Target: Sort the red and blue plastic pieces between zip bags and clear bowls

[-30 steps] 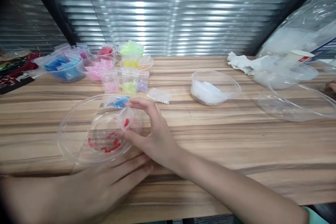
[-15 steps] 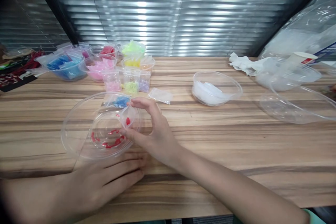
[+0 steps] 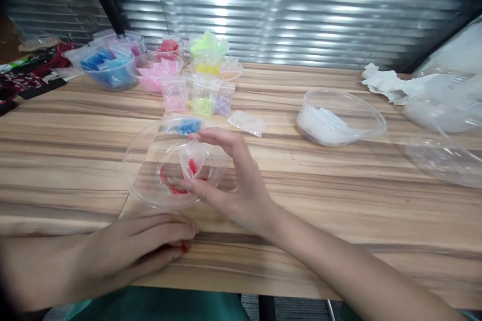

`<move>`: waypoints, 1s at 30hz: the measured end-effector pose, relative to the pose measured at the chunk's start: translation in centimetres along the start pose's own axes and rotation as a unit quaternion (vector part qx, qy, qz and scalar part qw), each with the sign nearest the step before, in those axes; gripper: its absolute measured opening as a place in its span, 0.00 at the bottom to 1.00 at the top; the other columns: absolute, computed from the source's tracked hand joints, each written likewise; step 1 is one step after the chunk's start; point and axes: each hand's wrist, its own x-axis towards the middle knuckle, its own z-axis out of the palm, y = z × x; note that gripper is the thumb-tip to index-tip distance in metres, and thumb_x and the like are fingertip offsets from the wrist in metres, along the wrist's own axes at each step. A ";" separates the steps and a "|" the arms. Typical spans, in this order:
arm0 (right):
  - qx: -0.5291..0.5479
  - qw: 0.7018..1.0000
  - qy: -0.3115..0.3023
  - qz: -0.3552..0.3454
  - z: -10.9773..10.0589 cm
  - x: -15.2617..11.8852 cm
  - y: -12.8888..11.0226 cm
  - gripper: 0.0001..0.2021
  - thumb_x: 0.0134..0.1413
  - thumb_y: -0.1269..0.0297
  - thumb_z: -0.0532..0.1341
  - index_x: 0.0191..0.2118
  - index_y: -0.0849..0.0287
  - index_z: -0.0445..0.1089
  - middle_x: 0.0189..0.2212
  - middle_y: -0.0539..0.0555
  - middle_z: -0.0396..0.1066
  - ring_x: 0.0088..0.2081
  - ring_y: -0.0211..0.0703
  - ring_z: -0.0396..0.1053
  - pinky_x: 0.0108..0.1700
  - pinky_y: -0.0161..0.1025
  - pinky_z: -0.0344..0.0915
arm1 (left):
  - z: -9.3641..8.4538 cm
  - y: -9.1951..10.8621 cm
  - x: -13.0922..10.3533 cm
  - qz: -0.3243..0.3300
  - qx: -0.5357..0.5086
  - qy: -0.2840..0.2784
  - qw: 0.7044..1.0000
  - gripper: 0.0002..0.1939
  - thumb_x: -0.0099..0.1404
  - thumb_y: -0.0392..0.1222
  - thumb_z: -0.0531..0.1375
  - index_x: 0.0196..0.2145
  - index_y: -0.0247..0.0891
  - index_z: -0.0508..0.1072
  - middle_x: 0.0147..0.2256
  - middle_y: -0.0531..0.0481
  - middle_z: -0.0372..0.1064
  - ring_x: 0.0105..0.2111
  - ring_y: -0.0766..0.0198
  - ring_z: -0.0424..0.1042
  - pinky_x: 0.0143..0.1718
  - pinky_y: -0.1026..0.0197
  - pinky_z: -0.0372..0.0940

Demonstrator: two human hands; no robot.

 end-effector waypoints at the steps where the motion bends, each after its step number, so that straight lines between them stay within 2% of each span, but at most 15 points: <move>1: -0.001 1.000 0.000 -0.002 0.0 0.0 0.0 0.29 0.48 0.69 0.69 0.55 0.49 0.60 0.52 0.55 0.65 0.57 0.52 0.63 0.60 0.58 0.61 | 0.1 0.0 0.0 -0.010 -0.019 0.002 1.000 0.13 0.67 0.31 0.53 0.49 0.38 0.64 0.42 0.51 0.73 0.42 0.67 0.72 0.44 0.68 0.67; 5: -0.013 1.000 0.011 -0.013 0.2 -0.1 -0.1 0.28 0.48 0.67 0.68 0.55 0.47 0.60 0.51 0.53 0.64 0.55 0.52 0.65 0.59 0.57 0.62 | -0.3 0.0 0.0 -0.016 -0.063 -0.009 0.998 0.14 0.66 0.30 0.53 0.48 0.39 0.65 0.40 0.53 0.73 0.38 0.71 0.72 0.39 0.72 0.66; 10: -0.011 1.000 0.014 -0.018 0.4 -0.1 -0.3 0.26 0.49 0.66 0.68 0.53 0.44 0.61 0.51 0.50 0.64 0.55 0.52 0.66 0.58 0.56 0.64 | -0.9 0.0 0.4 0.019 -0.017 -0.018 0.999 0.11 0.67 0.30 0.51 0.45 0.37 0.67 0.36 0.52 0.71 0.33 0.70 0.70 0.35 0.71 0.64; 15: -0.014 1.000 0.010 -0.012 0.5 -0.2 -0.5 0.26 0.49 0.65 0.67 0.53 0.43 0.61 0.51 0.51 0.64 0.55 0.53 0.66 0.58 0.57 0.64 | -0.9 -0.2 0.0 0.038 0.036 -0.044 0.998 0.12 0.69 0.32 0.49 0.48 0.37 0.66 0.38 0.51 0.71 0.38 0.67 0.70 0.38 0.69 0.64; 18: -0.021 1.000 0.008 -0.011 0.5 -0.2 -0.6 0.25 0.50 0.64 0.67 0.53 0.43 0.60 0.52 0.51 0.63 0.54 0.53 0.67 0.58 0.57 0.64 | -0.9 0.0 -0.2 0.045 0.036 -0.027 0.998 0.14 0.68 0.31 0.49 0.50 0.36 0.66 0.40 0.50 0.71 0.40 0.66 0.70 0.43 0.69 0.64; 20: -0.028 1.000 0.009 -0.002 0.5 -0.3 -0.6 0.25 0.50 0.63 0.67 0.52 0.43 0.60 0.52 0.51 0.62 0.54 0.53 0.67 0.57 0.57 0.64 | -1.3 0.2 0.0 0.049 0.041 -0.036 0.997 0.15 0.69 0.31 0.49 0.51 0.35 0.66 0.41 0.48 0.72 0.41 0.65 0.70 0.46 0.67 0.65; 24: -0.030 0.999 0.010 0.005 0.5 -0.3 -0.6 0.25 0.50 0.63 0.67 0.52 0.43 0.60 0.51 0.50 0.63 0.54 0.53 0.66 0.57 0.57 0.64 | -2.1 0.7 0.5 0.060 0.037 -0.095 0.993 0.18 0.69 0.30 0.45 0.48 0.36 0.71 0.42 0.47 0.71 0.40 0.65 0.71 0.43 0.67 0.66; 30: -0.030 0.999 0.014 0.010 0.4 -0.3 -0.6 0.24 0.50 0.61 0.67 0.52 0.43 0.62 0.53 0.51 0.62 0.54 0.53 0.66 0.56 0.57 0.65 | -2.1 0.5 0.4 0.042 0.022 -0.087 0.995 0.19 0.68 0.27 0.44 0.42 0.35 0.73 0.39 0.47 0.71 0.37 0.65 0.70 0.40 0.67 0.66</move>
